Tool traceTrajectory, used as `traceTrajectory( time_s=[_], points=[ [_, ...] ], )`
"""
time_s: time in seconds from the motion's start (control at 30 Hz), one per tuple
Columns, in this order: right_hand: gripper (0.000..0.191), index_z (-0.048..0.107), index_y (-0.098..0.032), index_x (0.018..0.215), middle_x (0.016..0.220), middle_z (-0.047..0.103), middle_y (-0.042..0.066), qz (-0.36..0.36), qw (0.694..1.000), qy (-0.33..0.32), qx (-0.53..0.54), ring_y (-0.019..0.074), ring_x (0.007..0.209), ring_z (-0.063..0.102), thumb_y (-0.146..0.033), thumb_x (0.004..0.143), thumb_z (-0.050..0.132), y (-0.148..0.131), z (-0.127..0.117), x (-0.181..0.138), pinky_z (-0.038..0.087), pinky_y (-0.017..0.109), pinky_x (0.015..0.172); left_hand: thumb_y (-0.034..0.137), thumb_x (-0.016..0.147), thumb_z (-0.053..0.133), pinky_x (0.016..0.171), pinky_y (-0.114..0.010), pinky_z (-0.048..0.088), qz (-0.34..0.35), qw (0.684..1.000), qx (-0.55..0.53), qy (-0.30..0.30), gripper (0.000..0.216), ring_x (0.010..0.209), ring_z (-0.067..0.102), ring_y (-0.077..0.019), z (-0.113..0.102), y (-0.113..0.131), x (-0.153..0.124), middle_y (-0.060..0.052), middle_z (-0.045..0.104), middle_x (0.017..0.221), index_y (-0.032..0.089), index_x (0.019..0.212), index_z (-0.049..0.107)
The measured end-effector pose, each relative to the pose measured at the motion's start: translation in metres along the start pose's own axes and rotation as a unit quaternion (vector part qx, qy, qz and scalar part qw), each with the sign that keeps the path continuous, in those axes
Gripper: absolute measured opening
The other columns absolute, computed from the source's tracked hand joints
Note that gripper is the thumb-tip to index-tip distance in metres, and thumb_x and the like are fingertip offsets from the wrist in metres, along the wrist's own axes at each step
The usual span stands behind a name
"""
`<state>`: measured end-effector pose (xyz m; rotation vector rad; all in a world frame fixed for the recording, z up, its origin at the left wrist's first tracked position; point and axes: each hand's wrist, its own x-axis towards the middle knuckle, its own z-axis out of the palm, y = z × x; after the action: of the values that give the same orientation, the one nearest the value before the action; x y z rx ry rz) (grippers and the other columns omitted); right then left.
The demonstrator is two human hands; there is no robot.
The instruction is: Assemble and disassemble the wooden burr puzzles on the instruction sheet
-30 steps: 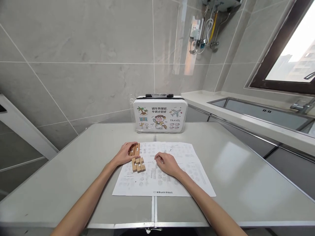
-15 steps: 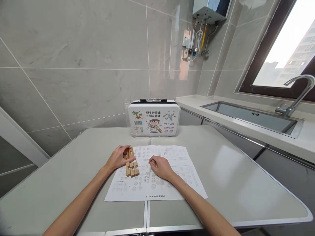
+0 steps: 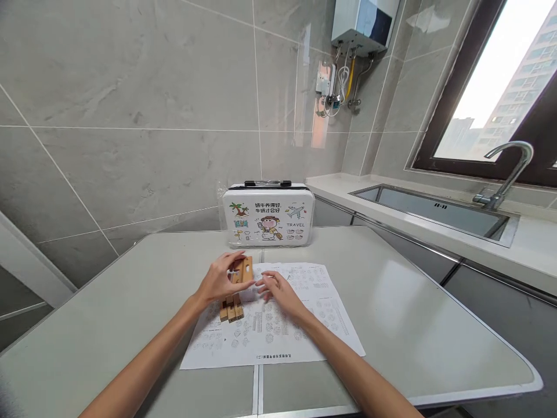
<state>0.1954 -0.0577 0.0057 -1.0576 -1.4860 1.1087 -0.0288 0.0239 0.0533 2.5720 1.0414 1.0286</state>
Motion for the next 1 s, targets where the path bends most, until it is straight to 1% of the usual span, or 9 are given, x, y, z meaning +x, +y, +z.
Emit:
traceTrajectory(
  time_s=[0.03, 0.1, 0.27, 0.37, 0.5, 0.6, 0.7, 0.8, 1.0],
  points=[
    [0.056, 0.062, -0.021, 0.135, 0.117, 0.075, 0.014, 0.029, 0.992, -0.011, 0.125, 0.0262, 0.104, 0.073, -0.062, 0.109, 0.036, -0.007, 0.002, -0.001, 0.059, 0.040, 0.086, 0.064, 0.076, 0.086, 0.105, -0.048, 0.057, 0.031, 0.999, -0.012, -0.003, 0.089, 0.120, 0.068, -0.0342, 0.006, 0.015, 0.004, -0.016, 0.069, 0.133, 0.024, 0.150, 0.056],
    [0.062, 0.066, -0.022, 0.132, 0.122, 0.075, 0.014, 0.069, 0.957, -0.021, 0.280, 0.0288, 0.113, 0.072, -0.071, 0.106, 0.037, -0.020, 0.004, -0.004, 0.060, 0.044, 0.093, 0.063, 0.074, 0.087, 0.104, -0.049, 0.057, 0.090, 0.995, -0.035, -0.010, 0.094, 0.122, 0.065, -0.0357, 0.021, 0.042, 0.012, -0.016, 0.070, 0.129, 0.024, 0.152, 0.054],
    [0.039, 0.073, -0.022, 0.102, 0.099, 0.077, 0.010, 0.141, 0.886, 0.128, 0.423, 0.0290, 0.099, 0.075, -0.058, 0.103, 0.058, -0.020, -0.004, -0.007, 0.063, 0.043, 0.087, 0.068, 0.071, 0.089, 0.103, -0.054, 0.056, 0.166, 0.984, -0.047, -0.041, 0.103, 0.118, 0.065, -0.0373, 0.058, 0.069, 0.018, -0.017, 0.070, 0.128, 0.022, 0.154, 0.050],
    [0.042, 0.073, -0.019, 0.098, 0.093, 0.077, 0.010, 0.171, 0.849, 0.119, 0.485, 0.0306, 0.099, 0.077, -0.055, 0.107, 0.052, -0.006, -0.016, -0.007, 0.064, 0.045, 0.087, 0.067, 0.073, 0.088, 0.112, -0.057, 0.049, 0.159, 0.985, -0.054, -0.023, 0.101, 0.133, 0.058, -0.0393, 0.072, 0.069, 0.010, -0.016, 0.065, 0.141, 0.025, 0.155, 0.046],
    [0.038, 0.070, -0.017, 0.125, 0.110, 0.080, 0.013, 0.165, 0.802, 0.120, 0.562, 0.0317, 0.110, 0.077, -0.045, 0.109, 0.050, 0.010, -0.027, -0.009, 0.064, 0.051, 0.093, 0.056, 0.081, 0.087, 0.120, -0.059, 0.041, 0.108, 0.993, -0.040, 0.037, 0.085, 0.147, 0.046, -0.0400, 0.081, 0.072, -0.007, -0.020, 0.049, 0.155, 0.023, 0.148, 0.046],
    [0.038, 0.063, -0.017, 0.136, 0.126, 0.078, 0.016, 0.157, 0.773, 0.147, 0.597, 0.0319, 0.120, 0.075, -0.040, 0.109, 0.050, 0.013, -0.029, -0.011, 0.063, 0.056, 0.098, 0.047, 0.085, 0.084, 0.109, -0.053, 0.049, 0.013, 0.997, -0.039, 0.058, 0.072, 0.136, 0.055, -0.0379, 0.085, 0.081, -0.017, -0.021, 0.053, 0.145, 0.020, 0.140, 0.047],
    [0.037, 0.060, -0.017, 0.138, 0.136, 0.074, 0.017, 0.134, 0.763, 0.159, 0.612, 0.0317, 0.128, 0.072, -0.036, 0.109, 0.051, 0.012, -0.029, -0.011, 0.061, 0.059, 0.103, 0.050, 0.091, 0.072, 0.083, -0.041, 0.054, -0.107, 0.992, -0.065, 0.002, 0.061, 0.100, 0.071, -0.0309, 0.086, 0.089, -0.019, -0.011, 0.068, 0.111, 0.019, 0.135, 0.043],
    [0.035, 0.059, -0.018, 0.137, 0.142, 0.071, 0.017, 0.119, 0.760, 0.157, 0.619, 0.0304, 0.134, 0.068, -0.035, 0.109, 0.049, 0.011, -0.029, -0.010, 0.060, 0.059, 0.106, 0.060, 0.099, 0.058, 0.066, -0.034, 0.044, -0.203, 0.973, -0.090, -0.057, 0.057, 0.070, 0.070, -0.0278, 0.087, 0.095, -0.018, 0.001, 0.067, 0.076, 0.019, 0.135, 0.039],
    [0.028, 0.065, -0.021, 0.128, 0.140, 0.073, 0.014, 0.104, 0.765, 0.162, 0.615, 0.0274, 0.139, 0.065, -0.033, 0.109, 0.048, 0.013, -0.027, -0.007, 0.060, 0.057, 0.108, 0.062, 0.102, 0.050, 0.064, -0.032, 0.043, -0.220, 0.950, -0.205, -0.090, 0.052, 0.057, 0.068, -0.0250, 0.095, 0.092, -0.018, 0.002, 0.075, 0.074, 0.021, 0.132, 0.039]
  ],
)
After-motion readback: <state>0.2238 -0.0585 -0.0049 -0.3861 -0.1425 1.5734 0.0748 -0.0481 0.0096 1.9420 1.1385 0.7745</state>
